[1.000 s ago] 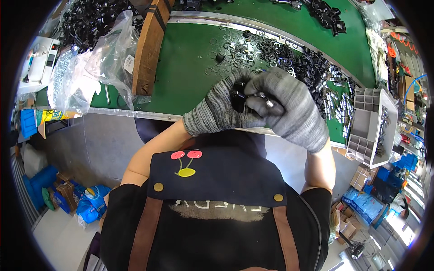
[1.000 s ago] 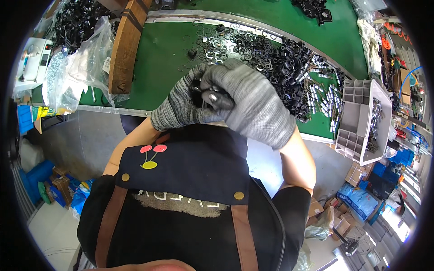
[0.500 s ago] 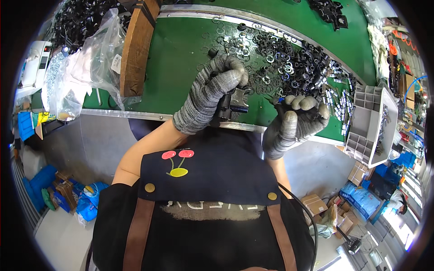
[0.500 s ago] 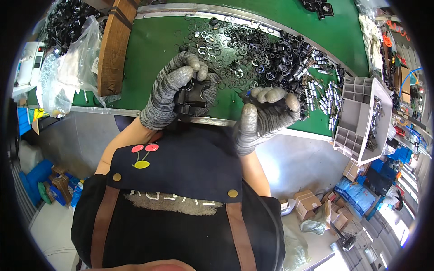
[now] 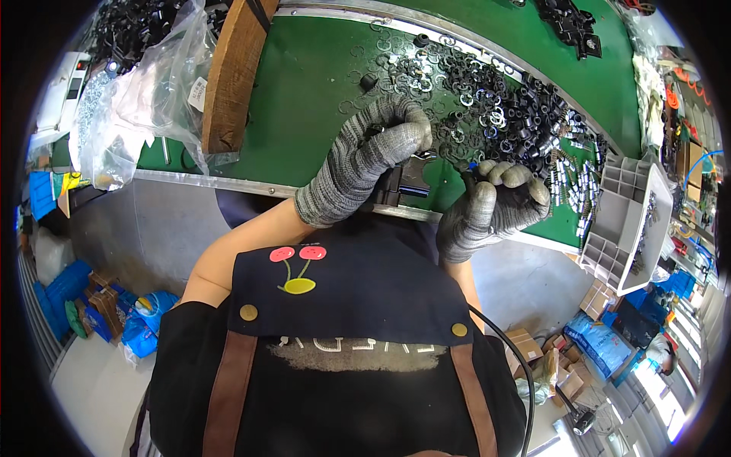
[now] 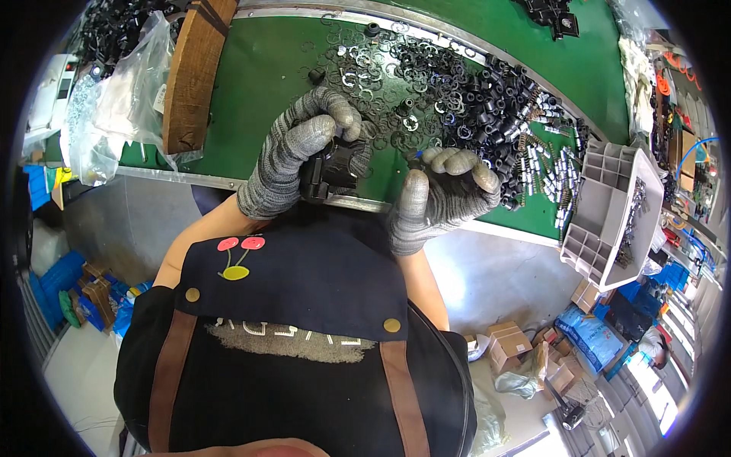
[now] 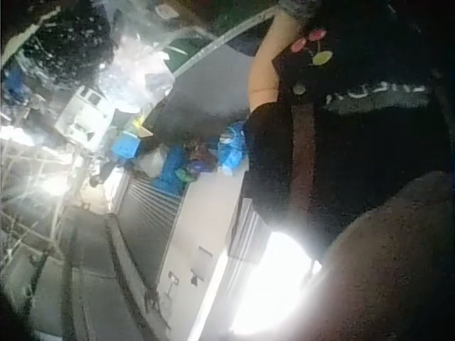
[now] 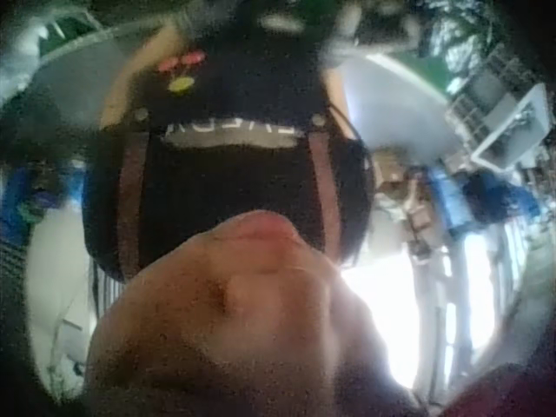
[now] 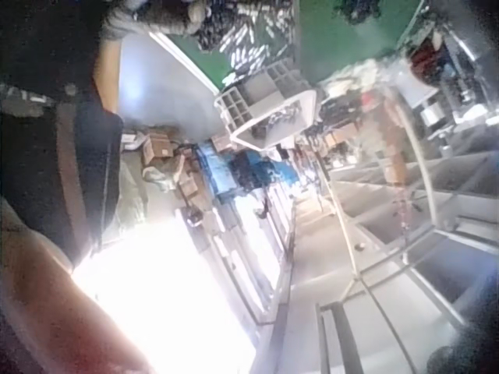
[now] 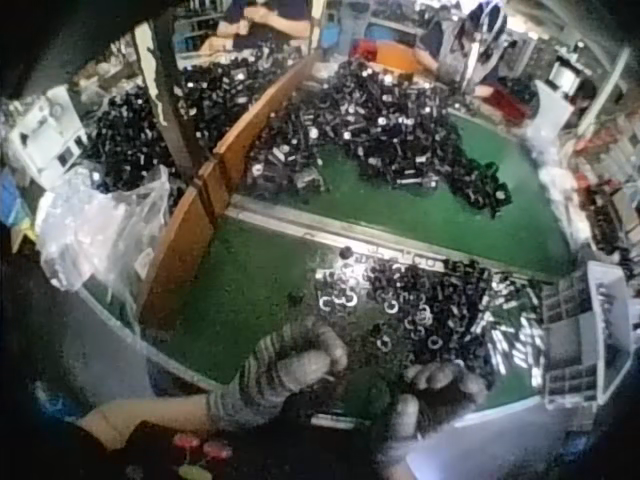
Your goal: Manually assembling small black plastic components at a factory workstation.
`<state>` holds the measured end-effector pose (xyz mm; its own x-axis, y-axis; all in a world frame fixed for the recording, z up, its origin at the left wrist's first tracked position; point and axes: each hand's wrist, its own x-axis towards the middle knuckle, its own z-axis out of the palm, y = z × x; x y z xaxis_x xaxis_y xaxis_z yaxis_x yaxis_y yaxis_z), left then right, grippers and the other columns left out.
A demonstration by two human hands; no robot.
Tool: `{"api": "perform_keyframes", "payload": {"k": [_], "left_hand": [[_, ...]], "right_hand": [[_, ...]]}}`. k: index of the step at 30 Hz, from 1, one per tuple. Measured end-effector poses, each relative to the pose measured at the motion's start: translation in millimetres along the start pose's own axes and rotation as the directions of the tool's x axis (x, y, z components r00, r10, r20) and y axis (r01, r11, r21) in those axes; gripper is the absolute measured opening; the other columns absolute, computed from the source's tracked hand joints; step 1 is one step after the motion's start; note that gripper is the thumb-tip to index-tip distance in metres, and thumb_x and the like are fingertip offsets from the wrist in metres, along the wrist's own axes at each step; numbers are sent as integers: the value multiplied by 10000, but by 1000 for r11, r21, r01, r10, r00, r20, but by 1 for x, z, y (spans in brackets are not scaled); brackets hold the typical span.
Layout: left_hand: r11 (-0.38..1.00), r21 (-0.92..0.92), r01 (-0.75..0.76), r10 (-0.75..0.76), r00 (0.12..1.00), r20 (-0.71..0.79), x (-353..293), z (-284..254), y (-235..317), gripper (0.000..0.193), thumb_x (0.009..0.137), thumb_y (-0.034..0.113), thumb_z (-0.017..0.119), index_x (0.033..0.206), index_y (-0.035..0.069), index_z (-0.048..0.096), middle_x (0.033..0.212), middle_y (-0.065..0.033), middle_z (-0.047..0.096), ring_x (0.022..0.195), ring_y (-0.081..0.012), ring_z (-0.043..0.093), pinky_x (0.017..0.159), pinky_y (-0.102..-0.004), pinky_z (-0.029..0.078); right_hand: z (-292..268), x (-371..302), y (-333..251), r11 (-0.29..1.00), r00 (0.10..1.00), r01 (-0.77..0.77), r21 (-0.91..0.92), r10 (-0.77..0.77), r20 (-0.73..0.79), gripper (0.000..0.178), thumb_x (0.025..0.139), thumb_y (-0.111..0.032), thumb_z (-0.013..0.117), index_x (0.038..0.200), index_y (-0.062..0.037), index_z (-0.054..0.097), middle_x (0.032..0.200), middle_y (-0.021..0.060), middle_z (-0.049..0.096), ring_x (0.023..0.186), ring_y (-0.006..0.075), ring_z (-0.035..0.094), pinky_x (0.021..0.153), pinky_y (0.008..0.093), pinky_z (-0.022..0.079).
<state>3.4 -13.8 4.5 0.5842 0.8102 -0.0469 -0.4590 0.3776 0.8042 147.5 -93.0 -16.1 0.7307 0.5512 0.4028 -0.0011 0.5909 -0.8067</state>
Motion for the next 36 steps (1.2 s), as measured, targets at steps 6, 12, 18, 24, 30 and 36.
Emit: {"api": "perform_keyframes", "payload": {"k": [6, 12, 18, 24, 30, 36], "left_hand": [[997, 71, -7, 9, 1000, -20, -2, 7, 2, 153, 968, 201, 610, 1019, 57, 622, 936, -18, 634, 932, -106, 587, 895, -274, 478], [1000, 10, 10, -11, 997, 75, 0, 6, 0, 162, 970, 182, 589, 1071, 57, 600, 960, -14, 621, 931, -101, 573, 900, -269, 469], [996, 82, -34, 26, 995, 101, -4, 12, 0, 204, 956, 165, 588, 1128, 57, 567, 1010, -19, 594, 933, -92, 557, 898, -264, 465], [993, 71, 93, -97, 993, 59, -8, 16, 8, 225, 950, 158, 577, 1151, 58, 557, 1016, -18, 588, 952, -85, 544, 883, -259, 475], [991, 126, -42, 29, 994, 101, -8, 9, 4, 242, 935, 126, 578, 1168, 63, 550, 1022, -15, 586, 956, -81, 545, 876, -254, 483], [993, 105, -62, 47, 989, 138, 1, 5, 0, 265, 929, 95, 571, 1189, 70, 534, 1020, -7, 575, 946, -76, 537, 871, -255, 482]], "right_hand": [[-1, 12, -3, 999, 996, 29, -31, -26, 88, 484, 868, -156, 761, 1259, -140, 476, 1010, 36, 521, 831, 165, 523, 785, 327, 511], [45, 81, -82, 952, 926, -217, 215, 130, 355, 554, 896, -385, 743, 1317, -113, 506, 926, 39, 541, 740, 129, 501, 618, 272, 464], [78, 92, -80, 877, 707, -439, 197, 202, 678, 653, 929, -482, 667, 1365, -38, 467, 1014, 85, 518, 795, 154, 480, 695, 275, 425], [88, 84, -93, 877, 660, -475, 73, 300, 688, 755, 877, -549, 707, 1380, -42, 462, 1007, 88, 515, 791, 146, 472, 694, 272, 425], [96, 73, -99, 912, 688, -391, -128, 382, 617, 696, 838, -558, 736, 1283, -74, 509, 962, 78, 506, 756, 141, 467, 661, 278, 429], [97, 62, -98, 908, 779, -402, -123, 409, 475, 635, 804, -539, 770, 1182, -89, 528, 912, 43, 497, 692, 130, 446, 612, 275, 423]]}}
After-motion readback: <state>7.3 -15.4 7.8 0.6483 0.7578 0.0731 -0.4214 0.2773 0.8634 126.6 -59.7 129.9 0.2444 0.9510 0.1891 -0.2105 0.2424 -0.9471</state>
